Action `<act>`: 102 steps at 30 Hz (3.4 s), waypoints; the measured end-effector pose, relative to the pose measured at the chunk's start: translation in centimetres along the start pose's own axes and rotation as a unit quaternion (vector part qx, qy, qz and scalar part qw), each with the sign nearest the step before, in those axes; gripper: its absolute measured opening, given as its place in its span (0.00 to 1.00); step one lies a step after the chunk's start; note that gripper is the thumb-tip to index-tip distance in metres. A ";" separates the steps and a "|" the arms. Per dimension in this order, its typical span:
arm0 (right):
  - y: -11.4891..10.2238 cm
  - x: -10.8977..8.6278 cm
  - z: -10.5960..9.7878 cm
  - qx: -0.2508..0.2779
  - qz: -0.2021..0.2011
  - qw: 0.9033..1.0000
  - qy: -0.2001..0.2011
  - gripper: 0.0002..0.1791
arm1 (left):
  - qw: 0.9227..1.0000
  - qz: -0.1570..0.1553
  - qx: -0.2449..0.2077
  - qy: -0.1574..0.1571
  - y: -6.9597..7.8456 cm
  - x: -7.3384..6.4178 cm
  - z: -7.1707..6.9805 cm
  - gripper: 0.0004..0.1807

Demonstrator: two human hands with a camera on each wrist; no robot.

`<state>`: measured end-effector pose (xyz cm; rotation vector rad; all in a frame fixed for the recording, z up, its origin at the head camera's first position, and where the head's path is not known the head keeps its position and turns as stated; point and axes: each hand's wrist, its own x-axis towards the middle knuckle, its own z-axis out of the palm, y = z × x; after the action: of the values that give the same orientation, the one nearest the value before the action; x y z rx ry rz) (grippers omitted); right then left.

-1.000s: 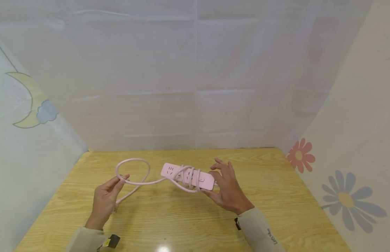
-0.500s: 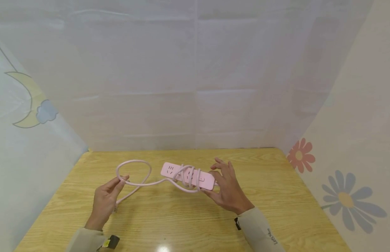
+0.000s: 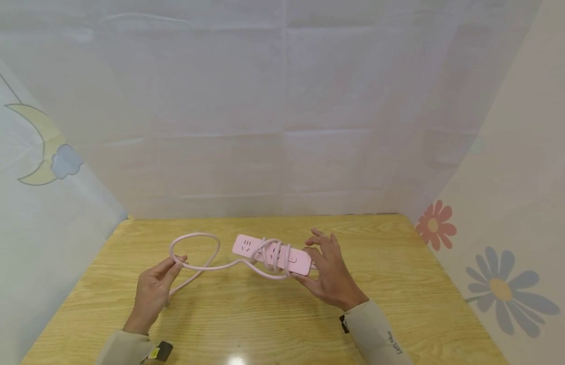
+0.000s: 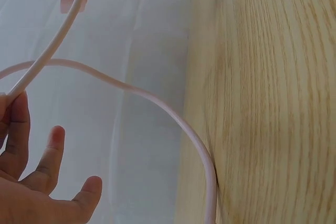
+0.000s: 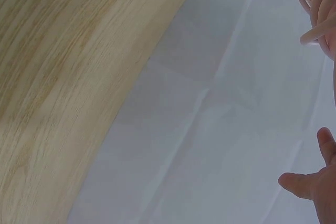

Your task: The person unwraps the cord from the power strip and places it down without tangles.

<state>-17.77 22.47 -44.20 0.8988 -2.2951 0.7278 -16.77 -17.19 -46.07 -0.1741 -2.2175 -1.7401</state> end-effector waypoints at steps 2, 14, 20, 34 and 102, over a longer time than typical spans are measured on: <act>0.0 0.0 0.0 0.000 0.001 1.000 0.000 0.30 | 1.000 0.001 0.001 -0.001 -0.1 0.0 0.0 0.14; -0.1 0.1 -0.1 0.004 -0.005 1.000 0.002 0.29 | 1.000 0.013 0.025 0.010 -0.3 0.2 0.2 0.11; -0.1 0.1 0.0 0.003 -0.015 1.000 0.016 0.28 | 1.000 0.007 0.026 0.004 -0.4 0.0 0.0 0.10; -0.2 0.1 -0.3 0.005 -0.004 1.000 -0.005 0.29 | 0.996 -0.074 0.022 -0.034 -0.6 0.1 -0.6 0.14; -0.4 0.1 -0.4 0.010 0.004 1.000 -0.010 0.30 | 0.937 0.264 0.190 -0.126 4.3 0.3 5.9 0.16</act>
<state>-17.41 22.47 -43.71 0.9103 -2.3128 0.7497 -16.83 -10.50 -43.26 -0.8516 -2.3365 -1.0319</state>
